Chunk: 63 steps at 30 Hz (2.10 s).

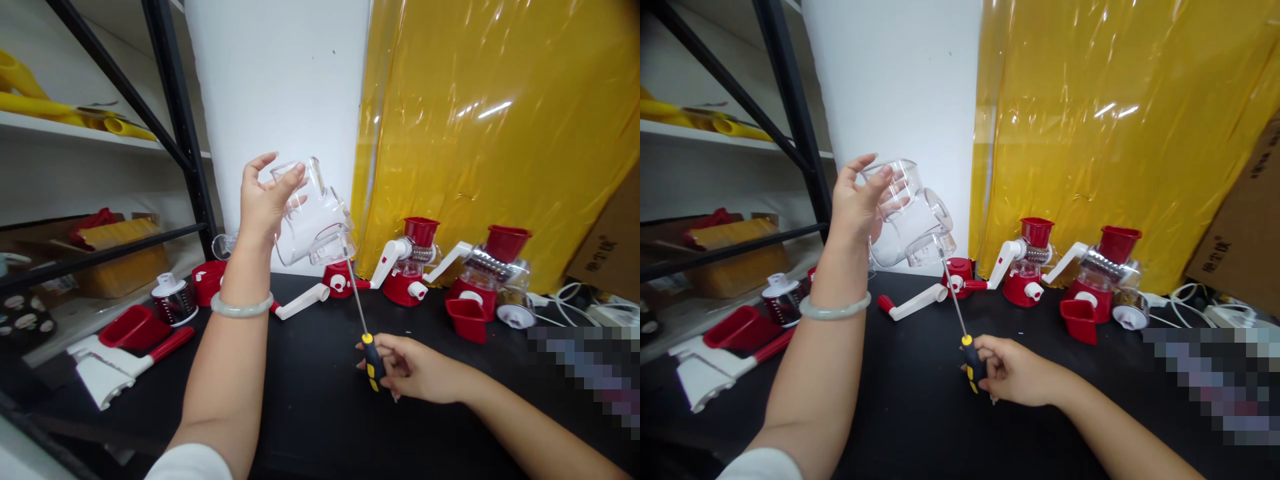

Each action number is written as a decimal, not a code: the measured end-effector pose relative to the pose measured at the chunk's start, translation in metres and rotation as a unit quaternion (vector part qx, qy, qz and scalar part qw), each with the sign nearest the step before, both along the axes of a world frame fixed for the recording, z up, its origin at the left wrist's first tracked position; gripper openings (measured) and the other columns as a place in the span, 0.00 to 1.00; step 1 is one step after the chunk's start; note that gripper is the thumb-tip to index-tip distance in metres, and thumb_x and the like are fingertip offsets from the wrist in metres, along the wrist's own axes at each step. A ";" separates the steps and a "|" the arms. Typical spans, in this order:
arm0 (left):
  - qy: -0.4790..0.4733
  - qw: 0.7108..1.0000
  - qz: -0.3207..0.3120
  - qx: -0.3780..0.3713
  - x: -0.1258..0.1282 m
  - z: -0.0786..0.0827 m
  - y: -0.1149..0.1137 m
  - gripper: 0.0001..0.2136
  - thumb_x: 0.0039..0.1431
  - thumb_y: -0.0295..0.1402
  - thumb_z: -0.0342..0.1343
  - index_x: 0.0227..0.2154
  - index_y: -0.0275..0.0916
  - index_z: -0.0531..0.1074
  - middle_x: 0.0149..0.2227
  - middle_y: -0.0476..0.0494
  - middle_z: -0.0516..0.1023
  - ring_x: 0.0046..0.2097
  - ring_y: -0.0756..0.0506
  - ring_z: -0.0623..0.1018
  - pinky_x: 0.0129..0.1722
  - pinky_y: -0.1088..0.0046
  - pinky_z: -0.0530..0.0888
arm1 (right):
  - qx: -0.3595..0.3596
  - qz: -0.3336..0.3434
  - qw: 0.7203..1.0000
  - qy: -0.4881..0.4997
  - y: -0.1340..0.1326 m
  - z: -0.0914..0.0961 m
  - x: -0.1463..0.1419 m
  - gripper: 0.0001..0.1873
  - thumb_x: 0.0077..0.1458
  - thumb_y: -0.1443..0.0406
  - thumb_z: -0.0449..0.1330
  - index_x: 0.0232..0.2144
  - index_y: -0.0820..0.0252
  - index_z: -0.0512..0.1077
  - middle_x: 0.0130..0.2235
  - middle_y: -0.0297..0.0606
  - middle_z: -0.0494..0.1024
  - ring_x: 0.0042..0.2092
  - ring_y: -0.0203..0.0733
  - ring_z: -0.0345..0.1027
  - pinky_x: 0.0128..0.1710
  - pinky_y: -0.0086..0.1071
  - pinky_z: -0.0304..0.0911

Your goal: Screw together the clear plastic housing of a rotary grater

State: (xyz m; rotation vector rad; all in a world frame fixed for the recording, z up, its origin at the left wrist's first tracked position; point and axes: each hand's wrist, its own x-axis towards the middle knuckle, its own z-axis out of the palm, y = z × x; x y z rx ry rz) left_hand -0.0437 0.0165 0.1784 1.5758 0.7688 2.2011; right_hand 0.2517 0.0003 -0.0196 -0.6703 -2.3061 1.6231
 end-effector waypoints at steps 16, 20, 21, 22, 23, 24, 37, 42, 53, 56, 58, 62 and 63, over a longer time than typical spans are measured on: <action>0.000 1.000 0.002 0.001 -0.001 0.000 0.000 0.34 0.43 0.47 0.70 0.51 0.48 0.60 0.42 0.40 0.78 0.51 0.33 0.79 0.43 0.55 0.79 | 0.067 -0.021 0.998 -0.009 -0.007 0.002 -0.005 0.27 0.52 0.66 0.66 0.55 0.54 0.68 0.31 0.28 0.70 0.28 0.30 0.63 0.28 0.25 0.62; -0.003 1.000 -0.006 -0.002 0.000 0.000 -0.001 0.35 0.41 0.47 0.71 0.51 0.48 0.60 0.42 0.40 0.78 0.51 0.32 0.79 0.43 0.53 0.79 | 0.060 -0.055 0.996 -0.034 -0.009 0.000 -0.011 0.24 0.48 0.63 0.70 0.49 0.58 0.73 0.22 0.23 0.66 0.23 0.30 0.61 0.23 0.24 0.58; -0.002 1.000 -0.008 -0.002 0.000 0.000 -0.001 0.35 0.41 0.47 0.71 0.51 0.48 0.60 0.42 0.40 0.78 0.51 0.31 0.79 0.43 0.52 0.79 | 0.060 -0.067 0.995 -0.041 -0.009 -0.001 -0.013 0.23 0.47 0.62 0.71 0.46 0.59 0.73 0.20 0.21 0.63 0.22 0.30 0.60 0.21 0.24 0.57; -0.002 1.000 -0.008 0.000 0.000 0.000 0.000 0.35 0.41 0.48 0.71 0.51 0.48 0.60 0.42 0.40 0.78 0.51 0.32 0.79 0.43 0.52 0.79 | 0.057 -0.077 0.994 -0.045 -0.010 -0.002 -0.014 0.23 0.46 0.61 0.71 0.44 0.59 0.73 0.19 0.20 0.62 0.20 0.29 0.59 0.20 0.23 0.57; -0.002 1.000 -0.007 0.001 0.000 0.000 0.000 0.35 0.42 0.48 0.71 0.51 0.48 0.60 0.42 0.40 0.78 0.51 0.32 0.79 0.43 0.52 0.79 | 0.053 -0.082 0.994 -0.044 -0.010 -0.003 -0.014 0.22 0.46 0.61 0.72 0.43 0.59 0.73 0.19 0.20 0.61 0.20 0.29 0.59 0.19 0.23 0.57; -0.001 1.000 -0.005 0.002 0.000 0.000 0.000 0.35 0.42 0.48 0.71 0.51 0.48 0.60 0.42 0.39 0.78 0.51 0.32 0.79 0.43 0.52 0.79 | 0.047 -0.081 0.995 -0.039 -0.010 -0.004 -0.014 0.22 0.46 0.60 0.71 0.43 0.59 0.73 0.20 0.20 0.62 0.20 0.29 0.60 0.19 0.23 0.58; 0.000 1.000 -0.005 0.002 -0.002 0.000 0.000 0.34 0.42 0.47 0.71 0.50 0.48 0.60 0.41 0.40 0.78 0.50 0.33 0.80 0.42 0.55 0.79 | 0.042 -0.075 0.996 -0.008 -0.008 -0.005 -0.012 0.20 0.50 0.60 0.70 0.44 0.59 0.73 0.19 0.21 0.65 0.20 0.29 0.60 0.21 0.23 0.60; 0.012 1.000 -0.004 0.002 -0.003 0.000 0.001 0.35 0.42 0.49 0.70 0.51 0.48 0.61 0.42 0.39 0.77 0.51 0.32 0.79 0.43 0.54 0.78 | 0.027 -0.081 0.996 -0.012 -0.009 -0.007 -0.013 0.20 0.49 0.58 0.70 0.42 0.58 0.72 0.20 0.21 0.65 0.19 0.29 0.62 0.19 0.23 0.61; 0.021 1.000 0.002 0.001 -0.004 0.000 0.000 0.36 0.42 0.50 0.70 0.52 0.48 0.60 0.43 0.38 0.76 0.52 0.31 0.78 0.44 0.51 0.78 | 0.029 -0.062 0.998 0.015 -0.009 -0.004 -0.011 0.21 0.49 0.61 0.70 0.45 0.58 0.74 0.21 0.22 0.67 0.22 0.29 0.61 0.24 0.25 0.61; 0.009 1.000 0.003 -0.002 -0.003 0.000 0.000 0.35 0.42 0.49 0.70 0.51 0.48 0.60 0.43 0.39 0.77 0.51 0.32 0.79 0.44 0.53 0.78 | 0.038 -0.080 0.996 0.006 -0.010 -0.005 -0.014 0.22 0.46 0.60 0.72 0.43 0.59 0.72 0.18 0.19 0.63 0.20 0.30 0.60 0.22 0.24 0.56; 0.011 1.000 -0.003 -0.002 -0.004 0.000 0.000 0.35 0.42 0.48 0.70 0.51 0.48 0.61 0.43 0.40 0.77 0.51 0.32 0.79 0.44 0.53 0.78 | 0.044 -0.076 0.996 0.010 -0.010 -0.004 -0.013 0.22 0.48 0.60 0.71 0.44 0.59 0.71 0.19 0.20 0.63 0.21 0.30 0.60 0.22 0.25 0.56; 0.018 1.000 -0.006 0.004 -0.005 -0.001 0.001 0.35 0.43 0.48 0.70 0.52 0.48 0.61 0.43 0.39 0.77 0.52 0.31 0.78 0.44 0.52 0.78 | 0.037 -0.040 0.998 0.025 -0.011 -0.001 -0.008 0.21 0.55 0.59 0.65 0.50 0.56 0.70 0.24 0.24 0.66 0.23 0.30 0.59 0.25 0.27 0.60; 0.013 1.000 -0.005 0.003 -0.005 -0.001 0.001 0.35 0.43 0.48 0.70 0.52 0.48 0.61 0.43 0.39 0.77 0.52 0.31 0.78 0.44 0.52 0.78 | 0.036 -0.032 0.998 0.027 -0.011 -0.001 -0.007 0.20 0.56 0.59 0.64 0.51 0.56 0.70 0.25 0.25 0.68 0.24 0.31 0.59 0.26 0.27 0.61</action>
